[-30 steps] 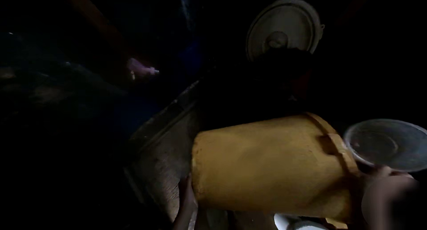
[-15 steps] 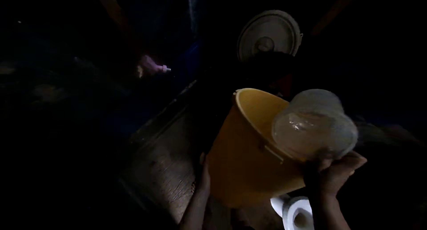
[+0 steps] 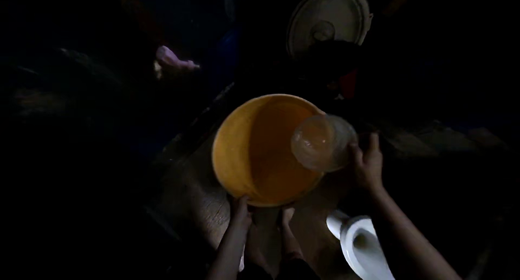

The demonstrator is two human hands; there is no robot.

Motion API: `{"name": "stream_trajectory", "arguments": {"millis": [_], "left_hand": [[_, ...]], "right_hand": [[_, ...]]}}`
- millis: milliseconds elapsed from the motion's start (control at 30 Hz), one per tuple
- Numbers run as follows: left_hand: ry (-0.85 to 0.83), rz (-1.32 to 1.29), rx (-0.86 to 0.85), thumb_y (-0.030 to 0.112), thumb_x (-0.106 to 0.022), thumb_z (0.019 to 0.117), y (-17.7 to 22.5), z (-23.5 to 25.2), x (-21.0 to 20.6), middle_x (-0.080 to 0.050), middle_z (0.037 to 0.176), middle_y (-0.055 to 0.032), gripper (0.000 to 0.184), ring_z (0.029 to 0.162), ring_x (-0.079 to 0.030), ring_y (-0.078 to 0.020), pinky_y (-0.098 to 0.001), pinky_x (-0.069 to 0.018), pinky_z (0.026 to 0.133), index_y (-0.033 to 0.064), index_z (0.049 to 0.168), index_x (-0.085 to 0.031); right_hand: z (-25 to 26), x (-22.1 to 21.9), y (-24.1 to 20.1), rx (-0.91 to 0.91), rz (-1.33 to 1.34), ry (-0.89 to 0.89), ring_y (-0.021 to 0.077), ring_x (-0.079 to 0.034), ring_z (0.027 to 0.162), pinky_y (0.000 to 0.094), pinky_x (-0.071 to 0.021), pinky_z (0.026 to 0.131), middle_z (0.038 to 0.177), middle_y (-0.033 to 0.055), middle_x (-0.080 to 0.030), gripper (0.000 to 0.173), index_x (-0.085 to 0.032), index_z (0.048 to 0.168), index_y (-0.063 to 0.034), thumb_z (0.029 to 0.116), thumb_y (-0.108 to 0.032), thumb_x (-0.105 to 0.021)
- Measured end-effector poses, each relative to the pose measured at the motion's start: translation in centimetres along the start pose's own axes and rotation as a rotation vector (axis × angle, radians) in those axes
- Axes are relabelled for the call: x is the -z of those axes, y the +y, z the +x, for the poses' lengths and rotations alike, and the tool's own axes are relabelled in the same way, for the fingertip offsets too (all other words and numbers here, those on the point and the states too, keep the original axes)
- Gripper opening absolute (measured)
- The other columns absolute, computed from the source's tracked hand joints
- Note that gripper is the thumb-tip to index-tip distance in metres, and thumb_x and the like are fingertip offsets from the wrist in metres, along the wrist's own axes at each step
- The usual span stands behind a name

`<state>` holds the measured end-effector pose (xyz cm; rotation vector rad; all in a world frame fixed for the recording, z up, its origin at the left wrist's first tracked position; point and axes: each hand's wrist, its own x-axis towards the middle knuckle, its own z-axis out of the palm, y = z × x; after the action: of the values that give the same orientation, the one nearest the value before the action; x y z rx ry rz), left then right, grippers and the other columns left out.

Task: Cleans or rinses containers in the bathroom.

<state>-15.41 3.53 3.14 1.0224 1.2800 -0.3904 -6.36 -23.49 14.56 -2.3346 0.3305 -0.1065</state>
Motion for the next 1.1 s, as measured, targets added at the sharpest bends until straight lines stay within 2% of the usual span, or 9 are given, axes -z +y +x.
{"name": "stream_trajectory", "arguments": {"millis": [67, 167, 267, 367, 467, 733, 933, 1000, 1100], "left_hand": [[0.077, -0.065, -0.035, -0.004, -0.053, 0.0935, -1.3, -0.8, 2.1, -0.049, 0.131, -0.0268, 0.08, 0.098, -0.061, -0.0365, -0.0495, -0.0567, 0.073, 0.0171, 0.16, -0.015], [0.182, -0.172, -0.095, -0.005, -0.052, 0.0937, -1.9, -1.6, 4.5, -0.049, 0.13, -0.0258, 0.077, 0.098, -0.061, -0.0363, -0.0488, -0.0565, 0.071, 0.0163, 0.159, -0.018], [0.267, -0.269, -0.16, -0.007, -0.052, 0.0933, -2.5, -2.1, 5.7, -0.051, 0.13, -0.0257, 0.066, 0.099, -0.062, -0.0365, -0.0495, -0.0578, 0.072, 0.0093, 0.154, -0.029], [0.343, -0.324, -0.206, -0.008, -0.052, 0.0931, -3.2, -1.8, 4.9, -0.05, 0.129, -0.026, 0.062, 0.099, -0.06, -0.036, -0.0491, -0.0566, 0.073, 0.0053, 0.151, -0.033], [0.381, -0.383, -0.25, -0.008, -0.052, 0.0931, -3.3, -1.2, 3.1, -0.046, 0.135, -0.0262, 0.07, 0.104, -0.057, -0.0369, -0.0507, -0.0554, 0.077, 0.0085, 0.156, -0.026], [0.465, -0.501, -0.237, -0.012, -0.053, 0.0888, -6.9, -0.3, -1.1, -0.042, 0.141, -0.0257, 0.081, 0.111, -0.053, -0.0376, -0.0522, -0.0536, 0.081, 0.0118, 0.158, -0.02], [0.295, -0.584, -0.032, 0.036, -0.051, 0.1035, -11.5, -0.7, 1.7, -0.038, 0.156, -0.018, 0.057, 0.134, -0.047, -0.0399, -0.0593, -0.0484, 0.1, 0.0167, 0.155, -0.034], [0.273, -0.543, 0.025, 0.038, -0.053, 0.1027, -13.6, 0.2, 3.1, -0.045, 0.15, -0.0191, 0.056, 0.13, -0.052, -0.0376, -0.0577, -0.0508, 0.098, 0.0139, 0.151, -0.038], [0.269, -0.426, 0.02, 0.015, -0.049, 0.1028, -16.7, 1.1, 3.3, -0.053, 0.128, -0.0185, 0.039, 0.106, -0.058, -0.0283, -0.0429, -0.0541, 0.087, 0.0043, 0.14, -0.043]], "right_hand": [[1.3, 3.6, 1.8, 0.002, 0.091, 0.049, 0.018, -0.062, 0.096, 0.0401, -0.0551, 0.084, 0.111, 0.016, -0.059, 0.038, -0.045, 0.132, 0.0029, 0.1049, -0.024, -0.043], [2.3, 7.5, 4.0, -0.071, 0.282, 0.098, 0.0083, -0.061, 0.1, 0.035, -0.0563, 0.086, 0.115, 0.0033, -0.057, 0.036, -0.046, 0.134, -0.0092, 0.1056, -0.031, -0.044], [2.6, 8.5, 6.7, -0.29, 0.467, 0.101, 0.0078, -0.064, 0.083, 0.0326, -0.0582, 0.071, 0.104, -0.0028, -0.06, 0.03, -0.048, 0.131, -0.0188, 0.1039, -0.03, -0.049], [2.4, 7.2, 11.0, -0.448, 0.519, 0.036, 0.0049, -0.061, 0.07, 0.0258, -0.0564, 0.063, 0.093, -0.0027, -0.057, 0.03, -0.044, 0.132, -0.0134, 0.1054, -0.024, -0.052], [1.7, 5.7, 14.7, -0.555, 0.435, -0.034, 0.0053, -0.059, 0.065, 0.0245, -0.0555, 0.061, 0.093, 0.0021, -0.055, 0.036, -0.041, 0.137, -0.0044, 0.1071, -0.022, -0.05], [-0.5, 5.5, 21.2, -0.778, 0.342, -0.186, 0.0134, -0.062, 0.076, 0.0309, -0.0545, 0.067, 0.099, 0.0082, -0.056, 0.038, -0.043, 0.136, -0.0026, 0.1084, -0.028, -0.051], [-1.9, 5.5, 25.9, -0.858, 0.316, -0.322, 0.0149, -0.062, 0.078, 0.0327, -0.0549, 0.07, 0.103, 0.0125, -0.06, 0.041, -0.046, 0.136, -0.0009, 0.1077, -0.031, -0.053], [-2.9, 5.1, 27.3, -0.871, 0.34, -0.33, 0.0152, -0.062, 0.078, 0.0332, -0.0545, 0.07, 0.102, 0.012, -0.06, 0.04, -0.048, 0.133, -0.0009, 0.1072, -0.031, -0.054], [-4.6, 5.0, 28.5, -0.902, 0.368, -0.324, 0.0176, -0.063, 0.081, 0.0349, -0.0551, 0.072, 0.108, 0.0152, -0.061, 0.04, -0.047, 0.133, 0.0012, 0.1072, -0.028, -0.055]]}}
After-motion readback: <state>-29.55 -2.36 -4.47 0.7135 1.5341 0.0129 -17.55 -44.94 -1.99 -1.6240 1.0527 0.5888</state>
